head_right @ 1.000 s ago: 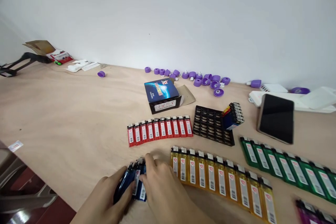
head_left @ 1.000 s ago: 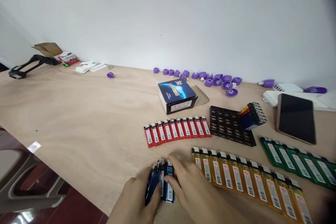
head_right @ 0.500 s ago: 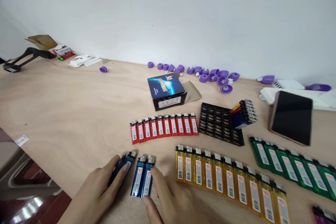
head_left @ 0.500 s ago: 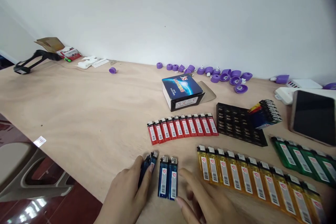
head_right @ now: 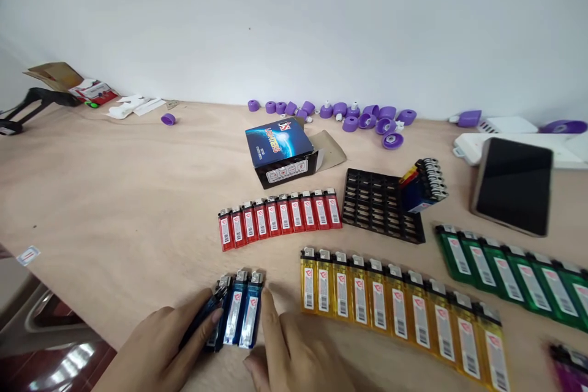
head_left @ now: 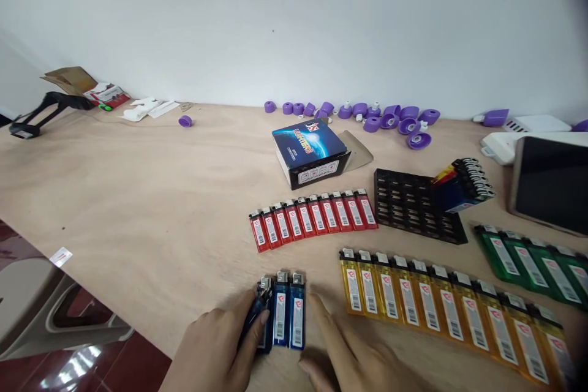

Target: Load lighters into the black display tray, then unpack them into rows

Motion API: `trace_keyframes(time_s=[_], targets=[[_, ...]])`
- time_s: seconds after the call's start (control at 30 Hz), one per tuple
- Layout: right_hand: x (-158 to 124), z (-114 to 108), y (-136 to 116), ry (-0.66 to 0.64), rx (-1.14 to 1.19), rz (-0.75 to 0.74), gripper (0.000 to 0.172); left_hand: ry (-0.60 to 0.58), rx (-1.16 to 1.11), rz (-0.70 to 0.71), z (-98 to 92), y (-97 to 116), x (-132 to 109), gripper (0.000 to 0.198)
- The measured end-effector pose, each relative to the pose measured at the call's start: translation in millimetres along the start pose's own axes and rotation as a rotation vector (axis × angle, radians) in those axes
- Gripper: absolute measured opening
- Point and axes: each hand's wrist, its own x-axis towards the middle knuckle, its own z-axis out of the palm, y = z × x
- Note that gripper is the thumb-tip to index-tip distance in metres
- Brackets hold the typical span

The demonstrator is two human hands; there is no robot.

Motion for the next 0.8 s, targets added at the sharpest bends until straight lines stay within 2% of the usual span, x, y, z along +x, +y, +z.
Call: trace_keyframes(time_s=[0.17,0.33,0.57,0.67,0.8], targets=[[2,6,-1,-0.007,-0.050,-0.019,0.068,-0.048,-0.004,-0.041,1.3,2,1,0.043],[6,6,0,-0.001,-0.054,-0.022,0.074,-0.035,-0.011,-0.019,4.2,-3,3,0.041],[8,1,-3,-0.005,-0.060,-0.014,0.068,-0.030,0.008,-0.013,0.9,-1,6,0.040],[8,1,-3,-0.018,-0.048,-0.003,0.069,-0.008,-0.060,0.003,-3.1,2,6,0.040],[1,2,-2,-0.005,-0.040,-0.028,0.064,0.023,-0.091,-0.090,-6.2,1,0,0.048]])
